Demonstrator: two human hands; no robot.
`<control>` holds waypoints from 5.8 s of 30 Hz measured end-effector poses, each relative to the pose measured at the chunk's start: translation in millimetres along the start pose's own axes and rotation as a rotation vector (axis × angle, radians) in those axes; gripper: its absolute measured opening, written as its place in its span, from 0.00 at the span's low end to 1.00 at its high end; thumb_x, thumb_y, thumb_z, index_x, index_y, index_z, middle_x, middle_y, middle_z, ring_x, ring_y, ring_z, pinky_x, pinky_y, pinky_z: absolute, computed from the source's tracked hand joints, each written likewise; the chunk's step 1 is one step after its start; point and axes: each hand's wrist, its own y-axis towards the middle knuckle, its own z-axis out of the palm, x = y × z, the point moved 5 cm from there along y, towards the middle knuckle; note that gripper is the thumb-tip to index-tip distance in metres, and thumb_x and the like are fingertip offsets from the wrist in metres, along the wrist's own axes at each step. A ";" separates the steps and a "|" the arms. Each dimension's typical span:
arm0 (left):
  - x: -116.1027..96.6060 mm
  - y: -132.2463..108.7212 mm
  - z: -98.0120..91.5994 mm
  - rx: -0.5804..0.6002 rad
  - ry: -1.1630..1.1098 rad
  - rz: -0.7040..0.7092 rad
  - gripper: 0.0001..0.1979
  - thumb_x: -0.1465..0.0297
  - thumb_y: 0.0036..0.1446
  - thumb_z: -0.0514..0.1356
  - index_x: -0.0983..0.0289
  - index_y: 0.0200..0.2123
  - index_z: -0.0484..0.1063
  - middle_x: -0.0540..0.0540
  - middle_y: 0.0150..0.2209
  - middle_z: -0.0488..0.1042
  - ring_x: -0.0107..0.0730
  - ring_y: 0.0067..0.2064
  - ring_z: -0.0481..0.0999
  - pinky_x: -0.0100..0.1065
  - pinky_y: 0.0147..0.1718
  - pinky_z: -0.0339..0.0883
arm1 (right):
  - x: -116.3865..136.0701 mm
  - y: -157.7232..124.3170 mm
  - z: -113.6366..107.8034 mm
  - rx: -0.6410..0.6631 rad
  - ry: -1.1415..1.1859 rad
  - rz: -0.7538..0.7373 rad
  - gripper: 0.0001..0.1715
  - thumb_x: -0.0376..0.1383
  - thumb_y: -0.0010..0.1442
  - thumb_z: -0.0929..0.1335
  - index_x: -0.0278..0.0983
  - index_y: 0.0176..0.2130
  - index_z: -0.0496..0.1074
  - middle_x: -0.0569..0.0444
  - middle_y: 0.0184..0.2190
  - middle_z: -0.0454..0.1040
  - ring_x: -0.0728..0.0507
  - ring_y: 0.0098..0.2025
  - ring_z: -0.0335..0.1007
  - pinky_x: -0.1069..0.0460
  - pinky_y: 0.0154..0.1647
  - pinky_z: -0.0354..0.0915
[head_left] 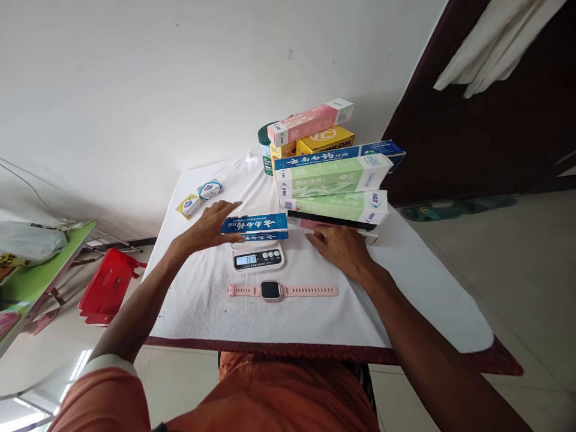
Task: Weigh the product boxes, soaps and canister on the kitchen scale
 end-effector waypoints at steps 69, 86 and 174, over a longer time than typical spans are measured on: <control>-110.2 212.1 -55.1 0.042 0.136 0.124 0.26 0.53 0.59 0.63 0.62 0.55 0.74 0.61 0.53 0.78 0.49 0.53 0.77 0.43 0.51 0.69 | 1.3 -0.8 -7.3 -0.018 -0.028 -0.033 0.21 0.39 0.73 0.62 0.34 0.39 0.81 0.43 0.39 0.84 0.39 0.45 0.80 0.50 0.37 0.60; 69.9 81.9 -119.2 -0.660 -0.069 -0.213 0.26 0.51 0.64 0.63 0.63 0.56 0.72 0.63 0.54 0.77 0.40 0.51 0.76 0.41 0.50 0.72 | -5.8 2.4 8.5 -0.037 -0.101 -0.027 0.21 0.43 0.72 0.63 0.38 0.31 0.74 0.47 0.33 0.82 0.38 0.38 0.79 0.50 0.33 0.55; -141.4 121.5 -46.3 -0.402 -0.047 0.281 0.27 0.54 0.59 0.69 0.63 0.55 0.73 0.61 0.52 0.75 0.49 0.54 0.74 0.48 0.53 0.68 | 1.3 -1.1 0.0 0.009 -0.053 -0.017 0.22 0.41 0.74 0.61 0.36 0.31 0.74 0.49 0.34 0.82 0.43 0.40 0.76 0.50 0.32 0.49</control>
